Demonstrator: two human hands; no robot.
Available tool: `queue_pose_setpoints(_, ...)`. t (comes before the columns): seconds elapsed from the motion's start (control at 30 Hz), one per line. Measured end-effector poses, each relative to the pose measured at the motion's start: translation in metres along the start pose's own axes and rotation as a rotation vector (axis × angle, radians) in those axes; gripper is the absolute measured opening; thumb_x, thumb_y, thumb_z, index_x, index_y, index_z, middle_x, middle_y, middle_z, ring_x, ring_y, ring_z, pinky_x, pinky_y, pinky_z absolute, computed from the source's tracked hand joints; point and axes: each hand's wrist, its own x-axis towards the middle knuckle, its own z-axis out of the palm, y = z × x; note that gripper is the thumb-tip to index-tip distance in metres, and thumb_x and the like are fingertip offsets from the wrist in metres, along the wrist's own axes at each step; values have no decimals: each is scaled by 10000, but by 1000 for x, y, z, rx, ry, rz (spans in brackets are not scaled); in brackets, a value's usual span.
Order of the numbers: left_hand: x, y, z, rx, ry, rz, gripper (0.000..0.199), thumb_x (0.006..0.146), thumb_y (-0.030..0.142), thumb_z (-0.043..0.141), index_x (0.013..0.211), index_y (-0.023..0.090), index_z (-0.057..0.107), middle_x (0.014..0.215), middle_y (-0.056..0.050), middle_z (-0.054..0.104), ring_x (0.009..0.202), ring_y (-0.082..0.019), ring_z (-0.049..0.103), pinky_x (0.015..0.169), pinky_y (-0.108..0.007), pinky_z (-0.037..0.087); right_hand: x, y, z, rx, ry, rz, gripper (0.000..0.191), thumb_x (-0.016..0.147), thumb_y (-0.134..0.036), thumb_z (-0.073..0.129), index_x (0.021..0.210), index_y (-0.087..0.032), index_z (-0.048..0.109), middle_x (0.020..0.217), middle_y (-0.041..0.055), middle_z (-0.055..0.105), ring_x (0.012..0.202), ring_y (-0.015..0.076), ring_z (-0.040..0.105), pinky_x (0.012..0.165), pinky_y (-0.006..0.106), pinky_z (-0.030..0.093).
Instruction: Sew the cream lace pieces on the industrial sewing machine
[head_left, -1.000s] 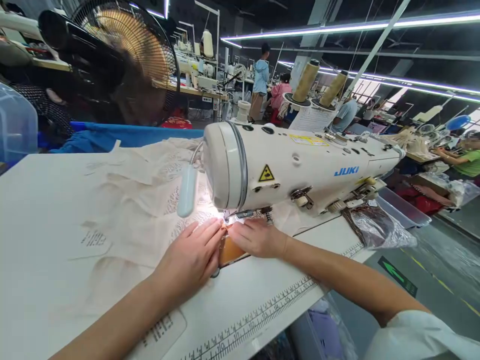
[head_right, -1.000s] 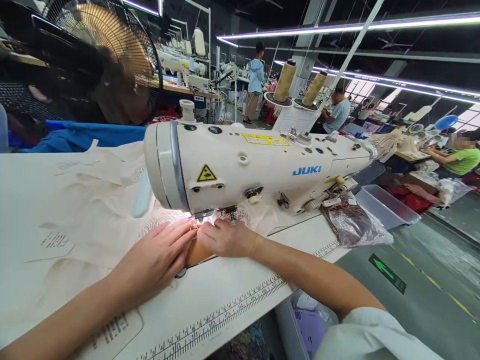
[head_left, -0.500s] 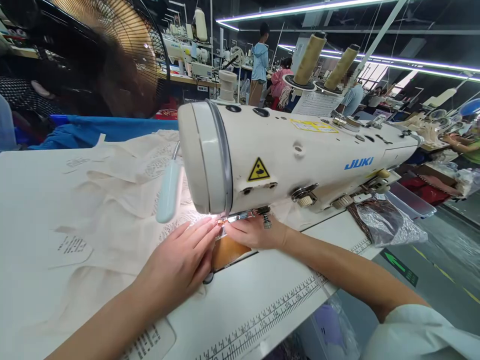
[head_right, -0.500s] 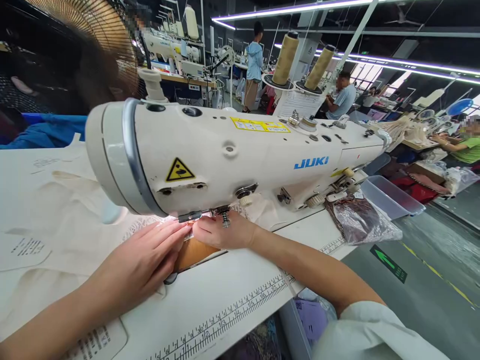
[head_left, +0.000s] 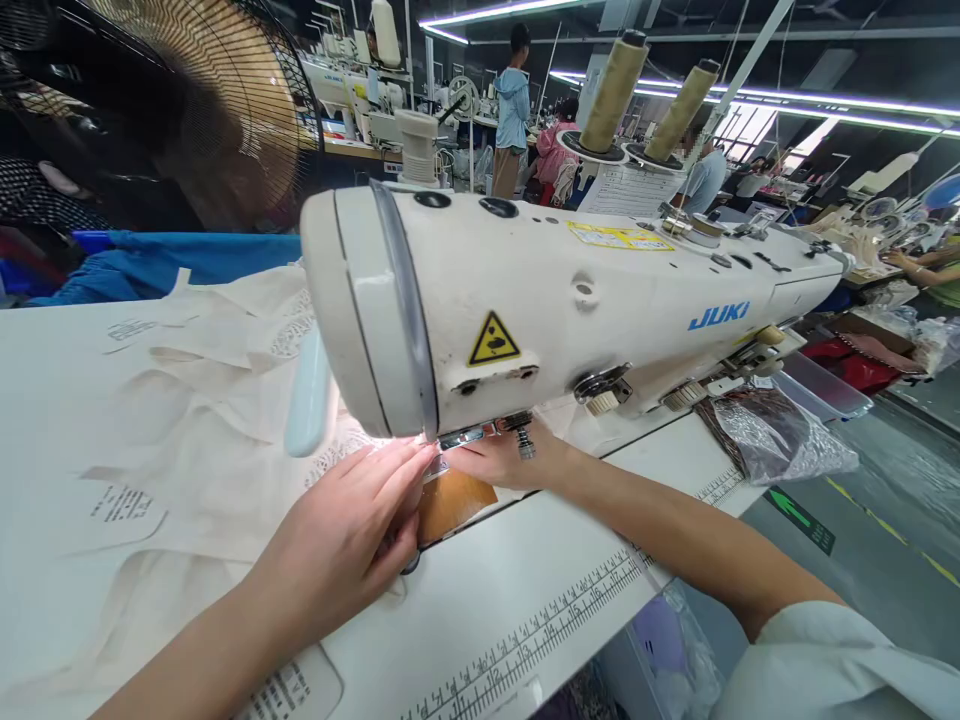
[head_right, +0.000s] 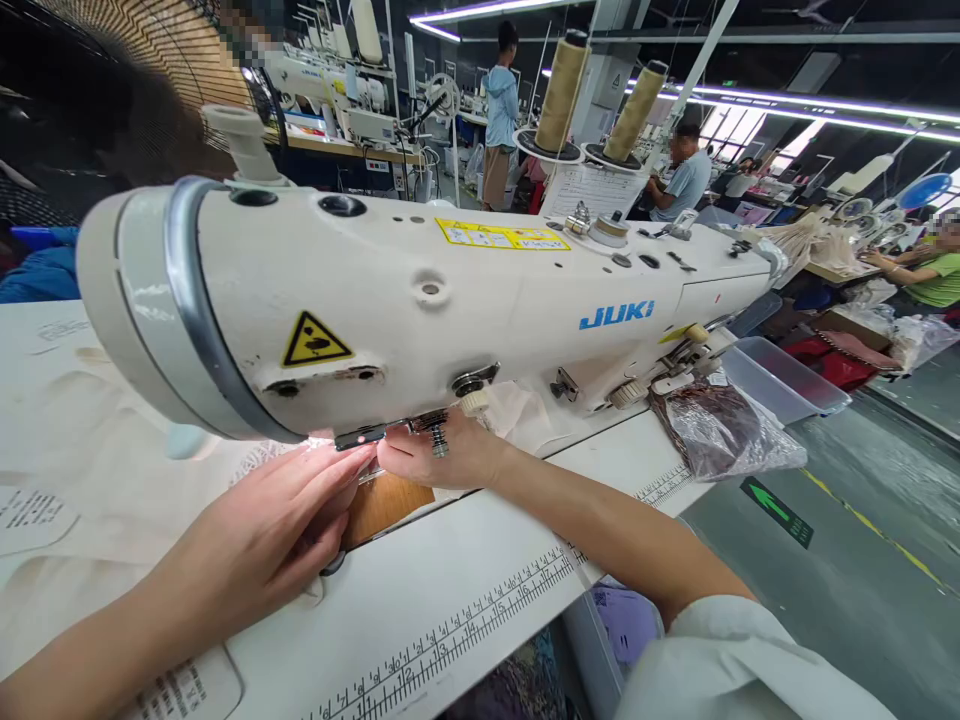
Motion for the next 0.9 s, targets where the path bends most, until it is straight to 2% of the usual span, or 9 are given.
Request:
queue_pose_setpoints(0.2,0,0,0,55,7,29,512,943,231,446,1448,151,477,1272,-122,667,1205,-305,608,1000,-456,534,4,-1,-6,118,-56,133,326,885,-24,478,944,-269,685,860,-15,698,788,135,596,757,284,465)
queue_pose_setpoints(0.3,0,0,1,50,2,34,529,938,240,457,1459,155,476,1295,-120,659,1218,-308,600,1003,-451,533,6,0,-9,204,-113,212,385,875,-31,476,1047,-300,691,858,-13,704,776,142,605,767,282,469)
queue_pose_setpoints(0.43,0,-2,1,36,-23,32,531,936,252,468,1458,156,478,1349,-113,637,1231,-308,588,1020,-456,523,8,0,-7,287,-126,265,392,906,-40,444,1026,-317,694,880,-17,712,801,134,628,795,263,481)
queue_pose_setpoints(0.53,-1,-4,2,31,-59,24,527,947,260,464,1465,164,463,1382,-106,620,1258,-306,569,1053,-469,501,6,0,-3,321,-115,314,424,902,-48,468,1107,-351,682,925,-11,724,844,153,652,765,262,501)
queue_pose_setpoints(0.6,-2,-5,2,24,-77,9,523,949,266,464,1465,176,460,1396,-100,614,1268,-308,565,1070,-487,490,4,0,0,304,-153,347,411,911,-71,476,1136,-354,671,929,-4,727,862,165,661,742,264,511)
queue_pose_setpoints(0.77,-4,-5,1,8,-73,-14,538,946,280,466,1474,183,447,1387,-101,621,1248,-308,585,1069,-493,491,3,1,0,336,-226,362,280,936,-129,461,990,-306,670,896,4,715,950,166,666,780,265,514)
queue_pose_setpoints(0.9,-4,-5,1,20,-79,-6,537,950,284,466,1476,178,446,1410,-103,605,1263,-307,575,1075,-479,484,4,0,-2,337,-186,362,252,932,-116,467,924,-287,652,839,7,697,851,166,648,751,279,482)
